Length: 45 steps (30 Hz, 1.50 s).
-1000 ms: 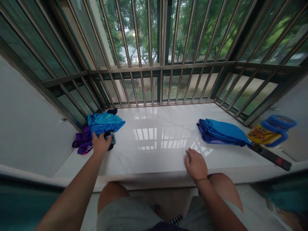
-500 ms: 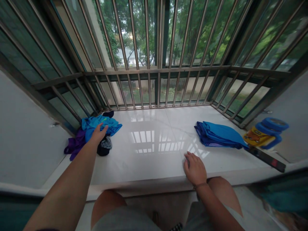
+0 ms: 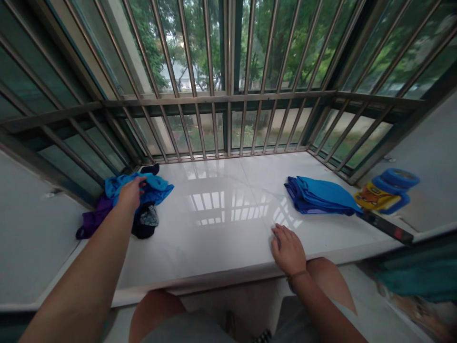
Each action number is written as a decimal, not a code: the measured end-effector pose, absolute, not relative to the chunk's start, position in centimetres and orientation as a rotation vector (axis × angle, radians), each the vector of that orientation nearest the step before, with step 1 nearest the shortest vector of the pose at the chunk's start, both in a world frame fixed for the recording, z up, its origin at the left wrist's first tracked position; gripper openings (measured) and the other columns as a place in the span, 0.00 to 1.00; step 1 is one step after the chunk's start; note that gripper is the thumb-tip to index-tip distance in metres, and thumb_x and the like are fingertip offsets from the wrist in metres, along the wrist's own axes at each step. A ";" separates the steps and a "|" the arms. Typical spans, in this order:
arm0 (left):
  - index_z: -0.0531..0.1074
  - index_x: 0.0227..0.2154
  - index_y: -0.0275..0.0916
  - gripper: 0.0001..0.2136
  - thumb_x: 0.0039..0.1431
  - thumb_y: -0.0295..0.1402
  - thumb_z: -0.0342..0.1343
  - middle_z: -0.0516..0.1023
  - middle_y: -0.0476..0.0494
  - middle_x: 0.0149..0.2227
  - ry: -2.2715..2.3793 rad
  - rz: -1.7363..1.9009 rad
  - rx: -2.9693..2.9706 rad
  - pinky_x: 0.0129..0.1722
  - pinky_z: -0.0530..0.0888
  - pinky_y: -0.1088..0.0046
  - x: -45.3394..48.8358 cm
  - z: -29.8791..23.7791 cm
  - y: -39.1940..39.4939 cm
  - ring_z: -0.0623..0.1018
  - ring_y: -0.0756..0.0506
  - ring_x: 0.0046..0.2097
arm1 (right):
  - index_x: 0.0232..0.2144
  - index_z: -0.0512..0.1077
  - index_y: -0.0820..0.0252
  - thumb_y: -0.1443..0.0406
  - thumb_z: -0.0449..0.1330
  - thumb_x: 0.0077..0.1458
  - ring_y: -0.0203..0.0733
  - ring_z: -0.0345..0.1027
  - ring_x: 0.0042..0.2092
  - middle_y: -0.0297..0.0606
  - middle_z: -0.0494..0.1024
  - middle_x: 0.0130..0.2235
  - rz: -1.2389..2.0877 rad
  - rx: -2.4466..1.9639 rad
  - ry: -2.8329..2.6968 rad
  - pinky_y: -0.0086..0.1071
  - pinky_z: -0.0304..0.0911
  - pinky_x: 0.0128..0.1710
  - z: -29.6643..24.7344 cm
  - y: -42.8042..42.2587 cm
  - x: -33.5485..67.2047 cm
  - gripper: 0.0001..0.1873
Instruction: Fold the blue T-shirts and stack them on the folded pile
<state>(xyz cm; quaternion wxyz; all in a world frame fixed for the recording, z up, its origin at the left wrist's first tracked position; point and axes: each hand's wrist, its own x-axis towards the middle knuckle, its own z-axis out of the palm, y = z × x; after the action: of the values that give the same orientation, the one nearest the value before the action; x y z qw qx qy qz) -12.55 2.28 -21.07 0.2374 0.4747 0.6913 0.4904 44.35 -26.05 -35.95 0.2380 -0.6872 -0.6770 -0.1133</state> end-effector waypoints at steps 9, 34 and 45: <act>0.86 0.33 0.49 0.20 0.64 0.56 0.57 0.88 0.35 0.43 1.208 0.843 1.747 0.45 0.84 0.49 2.4 -26.5 -15.4 0.86 0.31 0.46 | 0.53 0.79 0.58 0.63 0.54 0.68 0.58 0.75 0.63 0.50 0.82 0.60 -0.265 -1.866 -1.841 0.53 0.65 0.67 -35.8 -25.9 44.4 0.18; 0.79 0.27 0.35 0.19 0.44 0.42 0.82 0.81 0.45 0.29 0.993 1.551 0.720 0.33 0.78 0.74 0.0 -19.6 -12.7 0.79 0.48 0.32 | 0.53 0.78 0.60 0.64 0.53 0.69 0.59 0.74 0.63 0.52 0.81 0.60 -0.194 -1.865 -1.802 0.57 0.65 0.67 -35.4 -25.9 44.2 0.18; 0.80 0.62 0.47 0.26 0.66 0.53 0.63 0.86 0.41 0.58 0.728 1.251 0.402 0.62 0.80 0.56 -0.2 -21.8 -30.7 0.85 0.33 0.57 | 0.61 0.76 0.50 0.60 0.64 0.68 0.55 0.74 0.64 0.46 0.82 0.59 0.479 -1.016 -2.132 0.55 0.62 0.70 -26.9 -31.9 31.9 0.21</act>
<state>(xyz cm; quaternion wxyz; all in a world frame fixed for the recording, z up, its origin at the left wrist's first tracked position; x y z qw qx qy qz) -0.15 -30.74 -21.84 0.7311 0.1826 0.3306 0.5682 31.88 -31.95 -26.91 0.3580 -0.3936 -0.8261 0.1858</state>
